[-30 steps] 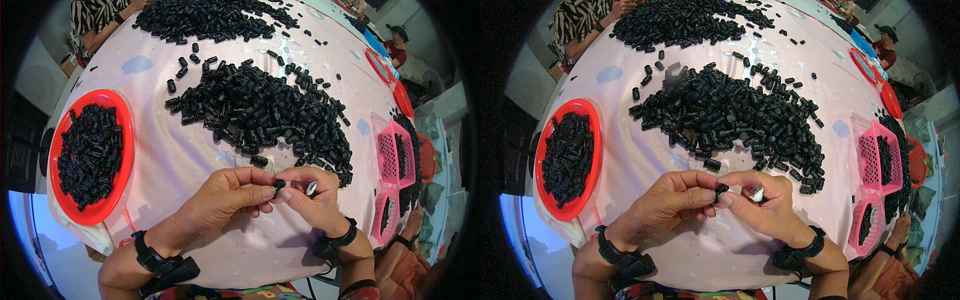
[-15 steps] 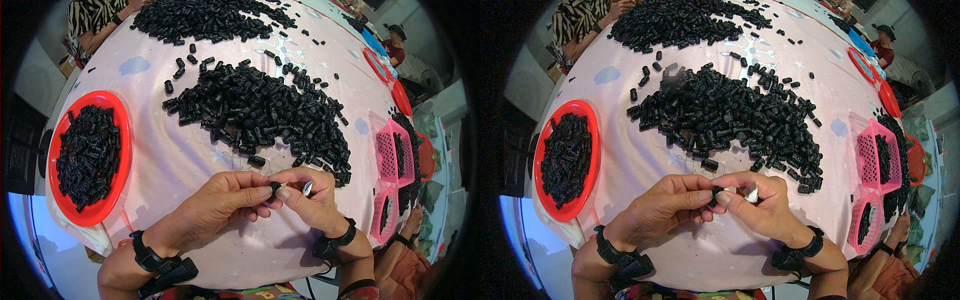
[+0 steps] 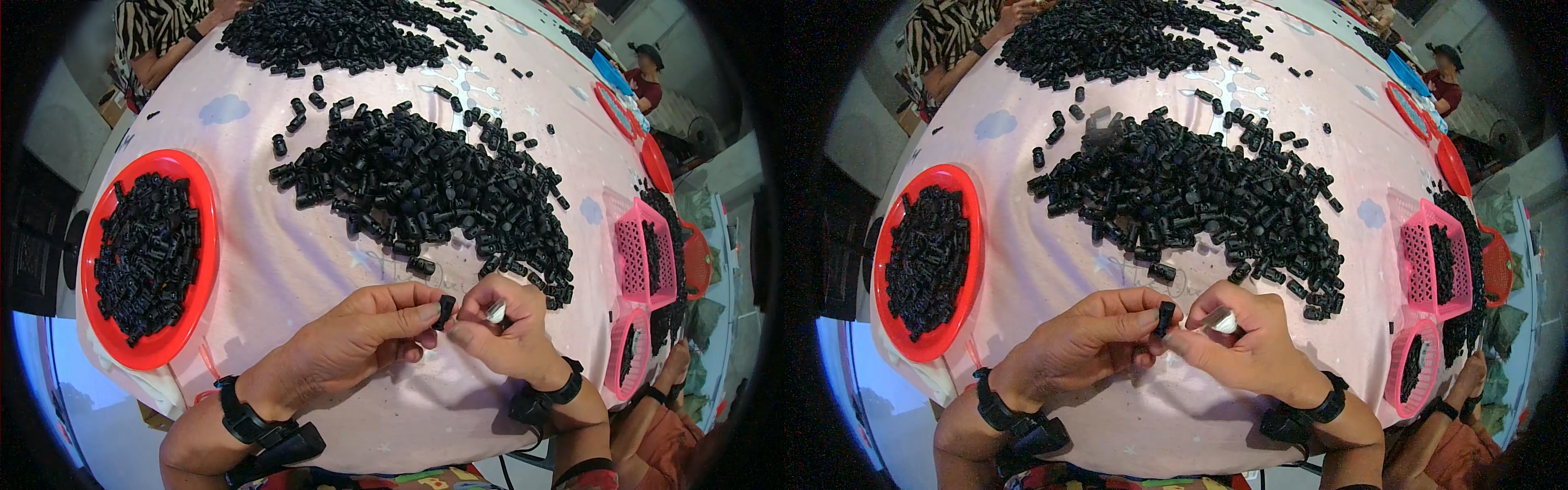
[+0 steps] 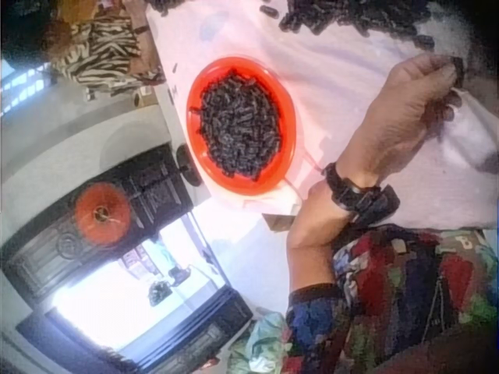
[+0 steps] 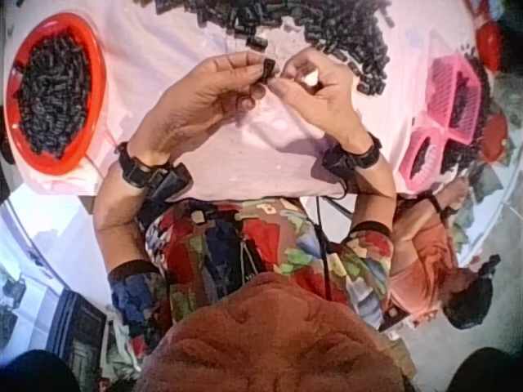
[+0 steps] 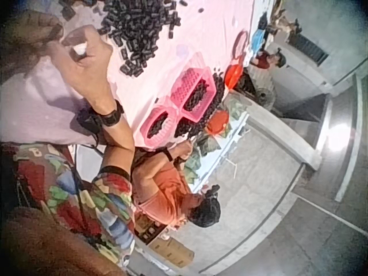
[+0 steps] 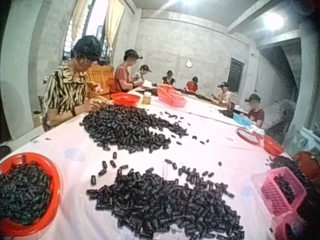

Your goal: The worker inspects, trims, and cleans excess material from small black molded plastic shoe parts using an adhesive or manual trimming method.

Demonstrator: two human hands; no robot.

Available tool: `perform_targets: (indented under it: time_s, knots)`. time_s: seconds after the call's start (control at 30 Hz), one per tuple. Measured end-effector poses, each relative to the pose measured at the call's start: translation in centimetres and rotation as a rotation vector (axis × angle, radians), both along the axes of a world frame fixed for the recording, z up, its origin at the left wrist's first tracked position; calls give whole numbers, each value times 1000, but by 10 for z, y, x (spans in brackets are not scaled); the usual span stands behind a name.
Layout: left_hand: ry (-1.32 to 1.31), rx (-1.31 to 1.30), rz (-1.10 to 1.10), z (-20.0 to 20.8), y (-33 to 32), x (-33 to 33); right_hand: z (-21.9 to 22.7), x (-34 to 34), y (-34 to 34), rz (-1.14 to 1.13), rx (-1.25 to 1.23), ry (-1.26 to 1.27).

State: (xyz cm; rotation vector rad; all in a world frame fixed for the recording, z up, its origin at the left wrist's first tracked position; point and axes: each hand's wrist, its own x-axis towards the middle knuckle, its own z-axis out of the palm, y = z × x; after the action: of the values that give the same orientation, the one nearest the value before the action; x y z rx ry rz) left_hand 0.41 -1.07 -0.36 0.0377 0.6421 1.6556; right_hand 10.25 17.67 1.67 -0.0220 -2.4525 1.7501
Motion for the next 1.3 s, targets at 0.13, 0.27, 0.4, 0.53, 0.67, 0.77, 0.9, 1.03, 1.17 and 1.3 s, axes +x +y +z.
perform_targets:
  time_s: [0.13,0.27,0.4,0.53,0.67,0.77,0.9,1.03,1.17,1.3]
  knots:
    - [-15,-5,-27,3,0,-1,1,-3,-4,79,131,-39]
    - [-4,-34,-37,6,2,1,6,-3,-7,53,116,-141]
    - [10,-63,-50,9,1,1,5,-3,-6,49,168,-139]
    - [13,-54,-53,9,1,0,5,-4,-5,68,282,-125]
    - [22,-59,-53,11,2,0,4,-3,-5,50,311,-96]
    - [28,-65,-41,9,1,1,6,-3,-6,36,293,-124]
    - [32,-72,-37,8,3,0,3,-3,-4,47,323,-139]
    - [24,-61,-42,8,2,0,4,-3,-5,45,335,-94]
    - [29,-59,-39,5,2,0,3,-3,-4,40,343,-101]
    - [36,-58,-52,7,3,-1,0,-3,-4,35,372,-84]
